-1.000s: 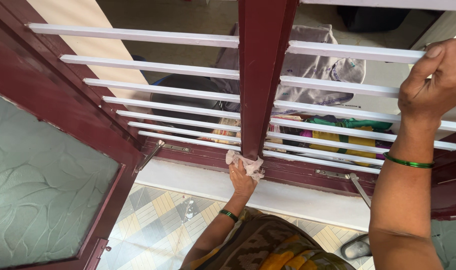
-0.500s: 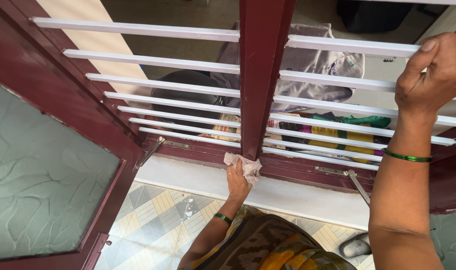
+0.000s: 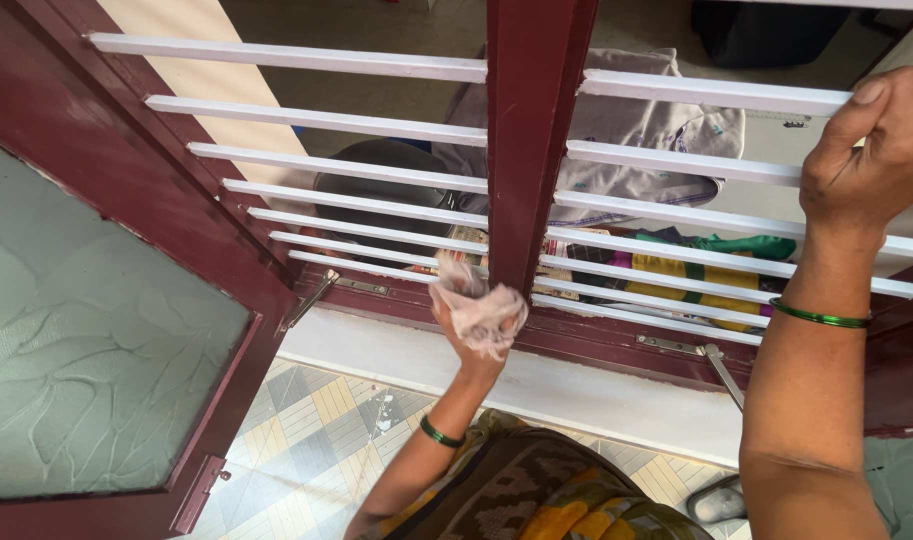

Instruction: The person wipes the horizontal bars and frame of a window-mounted metal grill gate using a cloth, reaching various sections across the structure.

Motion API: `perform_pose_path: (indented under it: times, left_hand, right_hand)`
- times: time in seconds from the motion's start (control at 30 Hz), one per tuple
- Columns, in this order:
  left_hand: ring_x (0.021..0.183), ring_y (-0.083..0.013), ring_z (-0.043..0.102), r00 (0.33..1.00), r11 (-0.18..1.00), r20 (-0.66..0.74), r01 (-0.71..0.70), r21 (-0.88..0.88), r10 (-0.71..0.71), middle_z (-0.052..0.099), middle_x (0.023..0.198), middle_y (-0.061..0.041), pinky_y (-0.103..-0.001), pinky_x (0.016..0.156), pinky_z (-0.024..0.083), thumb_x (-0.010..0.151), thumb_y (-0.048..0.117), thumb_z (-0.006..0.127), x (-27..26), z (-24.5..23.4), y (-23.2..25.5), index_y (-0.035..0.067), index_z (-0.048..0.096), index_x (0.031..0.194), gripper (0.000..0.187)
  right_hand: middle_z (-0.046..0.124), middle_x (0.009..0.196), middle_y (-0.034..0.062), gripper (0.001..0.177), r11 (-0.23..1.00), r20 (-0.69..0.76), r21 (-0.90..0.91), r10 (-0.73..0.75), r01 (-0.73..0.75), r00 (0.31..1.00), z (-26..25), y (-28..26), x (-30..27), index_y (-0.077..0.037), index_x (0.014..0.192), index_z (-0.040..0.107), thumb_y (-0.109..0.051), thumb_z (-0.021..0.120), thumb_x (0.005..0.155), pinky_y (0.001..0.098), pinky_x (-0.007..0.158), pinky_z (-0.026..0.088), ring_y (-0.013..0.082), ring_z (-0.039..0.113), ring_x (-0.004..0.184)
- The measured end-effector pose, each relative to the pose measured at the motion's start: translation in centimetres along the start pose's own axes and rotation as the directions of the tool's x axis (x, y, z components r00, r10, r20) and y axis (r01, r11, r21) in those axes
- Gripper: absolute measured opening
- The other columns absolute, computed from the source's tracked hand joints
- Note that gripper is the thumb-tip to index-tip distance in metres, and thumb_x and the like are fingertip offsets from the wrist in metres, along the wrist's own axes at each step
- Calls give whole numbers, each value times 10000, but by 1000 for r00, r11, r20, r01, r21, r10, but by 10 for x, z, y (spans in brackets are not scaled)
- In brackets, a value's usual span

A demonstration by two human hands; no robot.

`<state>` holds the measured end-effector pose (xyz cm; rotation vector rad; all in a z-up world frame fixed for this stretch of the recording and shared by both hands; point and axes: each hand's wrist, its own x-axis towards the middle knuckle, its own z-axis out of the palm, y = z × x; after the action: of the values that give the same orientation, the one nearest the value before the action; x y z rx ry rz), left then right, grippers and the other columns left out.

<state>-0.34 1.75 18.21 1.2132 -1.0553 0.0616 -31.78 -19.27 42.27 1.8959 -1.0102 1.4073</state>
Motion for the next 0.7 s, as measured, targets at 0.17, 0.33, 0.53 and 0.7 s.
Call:
perform_pose_path:
  times: [0.17, 0.33, 0.53, 0.7]
  left_hand:
    - [1232, -431, 480, 965, 965, -66, -259, -50, 255, 437, 1301, -271, -563, 1006, 469, 848, 355, 819, 89, 14, 79, 4, 298, 1502, 907]
    - [1263, -458, 487, 911, 867, -68, -362, 342, 407, 454, 1337, -278, -583, 1040, 470, 867, 407, 821, 131, 36, 114, -2, 353, 1498, 886]
    - [1229, -484, 504, 939, 878, -78, -280, 389, 334, 471, 1329, -297, -591, 1000, 477, 845, 480, 825, 96, 43, 79, -24, 387, 1480, 922]
    - [1236, -500, 508, 958, 866, -23, -247, 435, 285, 467, 1323, -306, -608, 992, 499, 847, 453, 813, 23, 46, -2, -19, 368, 1478, 905]
  right_hand:
    - [539, 871, 75, 323, 998, -35, -39, -55, 53, 998, -6, -5, 8, -49, 858, 585, -116, 438, 1137, 324, 671, 394, 205, 515, 734]
    - [535, 840, 79, 356, 988, -80, -123, -101, 90, 992, -13, -18, 19, -59, 786, 562, -153, 487, 1121, 346, 665, 379, 219, 503, 718]
    - [529, 874, 97, 331, 999, -35, -29, -27, 26, 999, -11, -13, 10, -33, 855, 579, -136, 458, 1145, 347, 683, 391, 233, 510, 744]
    - [521, 821, 93, 337, 996, 5, 85, 29, -30, 1000, 0, -2, -3, -2, 898, 565, -88, 402, 1180, 310, 666, 414, 211, 523, 712]
